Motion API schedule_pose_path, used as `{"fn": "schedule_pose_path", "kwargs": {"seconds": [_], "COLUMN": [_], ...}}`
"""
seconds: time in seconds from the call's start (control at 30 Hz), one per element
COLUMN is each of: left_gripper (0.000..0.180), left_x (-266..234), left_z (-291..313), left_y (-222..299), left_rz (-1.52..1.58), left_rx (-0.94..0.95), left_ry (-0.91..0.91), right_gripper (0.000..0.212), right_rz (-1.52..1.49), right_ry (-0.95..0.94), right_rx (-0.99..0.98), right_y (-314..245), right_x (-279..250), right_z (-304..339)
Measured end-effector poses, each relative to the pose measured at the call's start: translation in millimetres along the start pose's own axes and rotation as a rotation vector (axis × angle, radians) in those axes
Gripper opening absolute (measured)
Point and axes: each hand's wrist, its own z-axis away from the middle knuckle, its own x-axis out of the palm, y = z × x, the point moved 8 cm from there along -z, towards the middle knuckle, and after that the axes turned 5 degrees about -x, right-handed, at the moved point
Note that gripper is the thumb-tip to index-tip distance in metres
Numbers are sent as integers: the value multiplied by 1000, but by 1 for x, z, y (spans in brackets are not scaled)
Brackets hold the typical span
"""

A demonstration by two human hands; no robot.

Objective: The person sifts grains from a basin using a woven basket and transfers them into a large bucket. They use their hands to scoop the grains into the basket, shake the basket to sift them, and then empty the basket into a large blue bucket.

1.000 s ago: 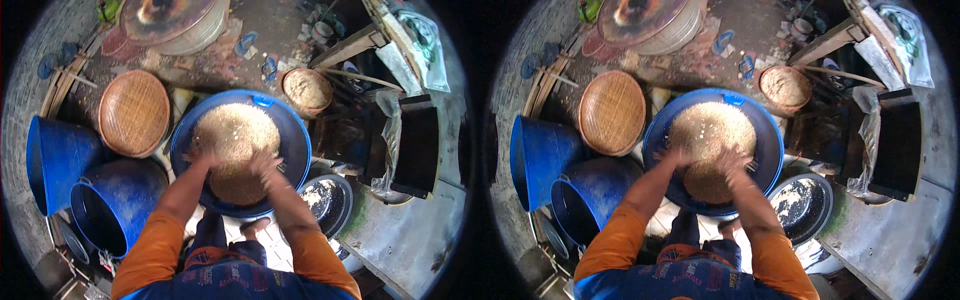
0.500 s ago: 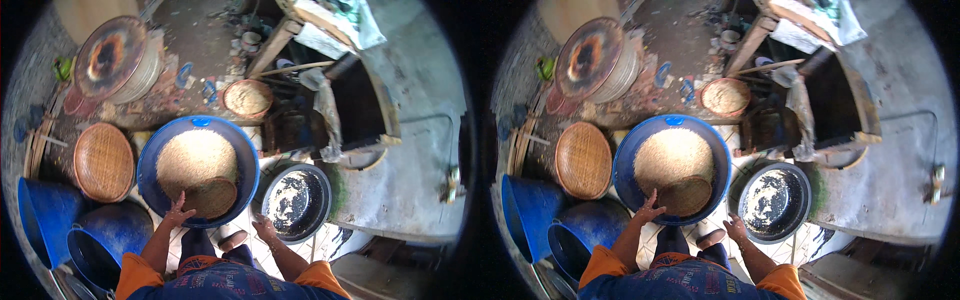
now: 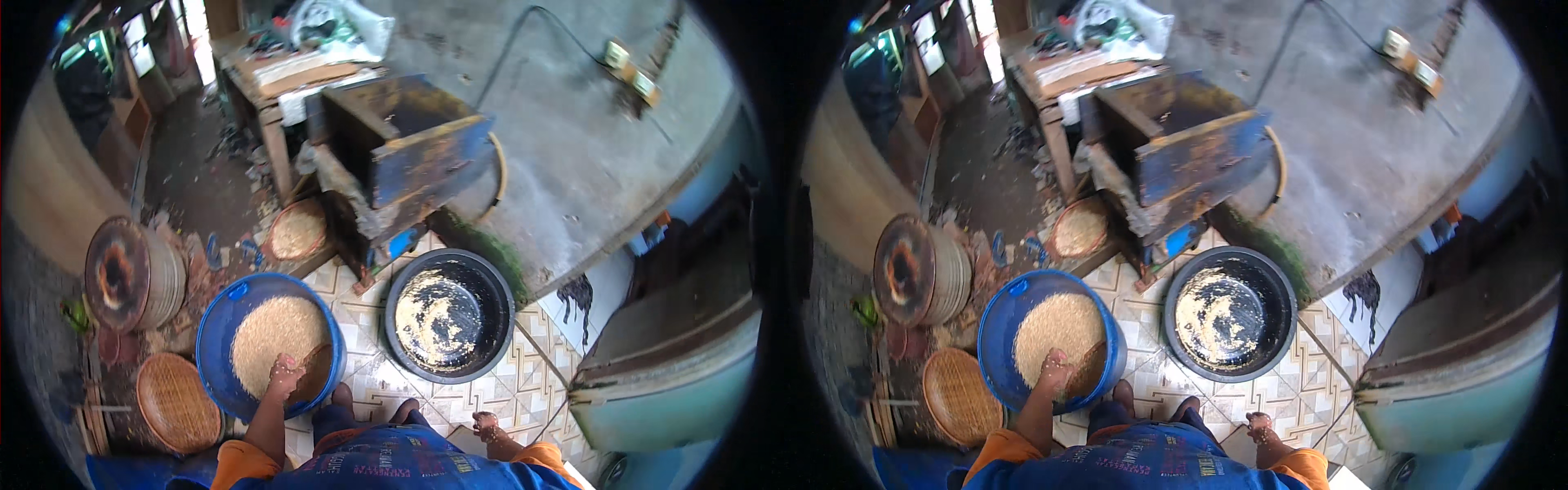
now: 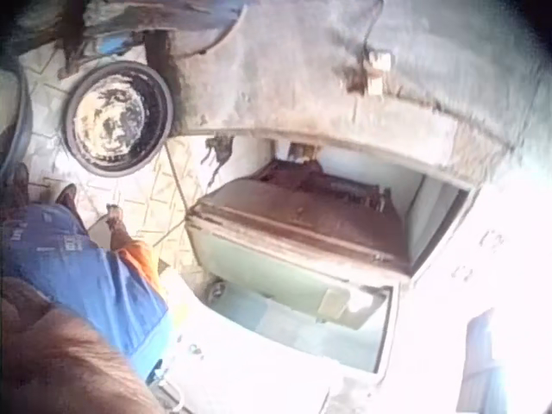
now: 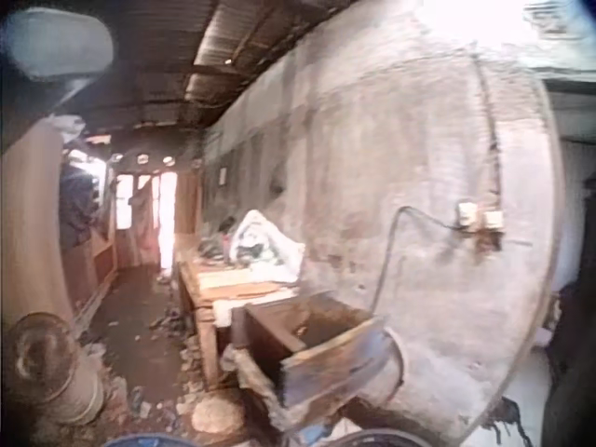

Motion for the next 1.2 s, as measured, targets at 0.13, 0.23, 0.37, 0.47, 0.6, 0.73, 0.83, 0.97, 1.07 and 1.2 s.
{"fn": "schedule_pose_path", "kwargs": {"seconds": [0.13,0.23,0.37,0.47,0.6,0.73,0.83,0.97,1.07,1.2], "left_gripper": [17,14,25,43,61,63,56,46,56,64], "left_x": [44,73,117,151,223,265,292,324,352,360], "left_z": [-21,-11,30,43,76,102,112,78,114,131], "left_y": [18,66,131,168,271,349,369,372,396,408], "left_rz": [284,10,218,512,699,746,740,413,-235,-759], "left_rx": [61,374,-148,-220,-118,-52,-192,219,750,822], "left_ry": [-140,-304,-393,-572,-923,-992,-827,-588,-609,-363], "right_gripper": [29,32,35,30,34,33,30,31,35,33], "right_rz": [-111,-192,-481,-522,-571,-403,-243,47,339,503], "right_ry": [-34,-195,102,75,217,285,300,253,241,364], "right_rx": [33,-98,125,50,-167,-548,-1078,-1613,-1865,-1725], "right_y": [71,110,124,114,66,-96,-218,-320,-346,-361], "right_x": [-32,-44,-52,-59,-98,-122,-118,-69,-43,-36], "right_z": [-1,-29,-12,-16,-30,50,146,270,309,243]}}
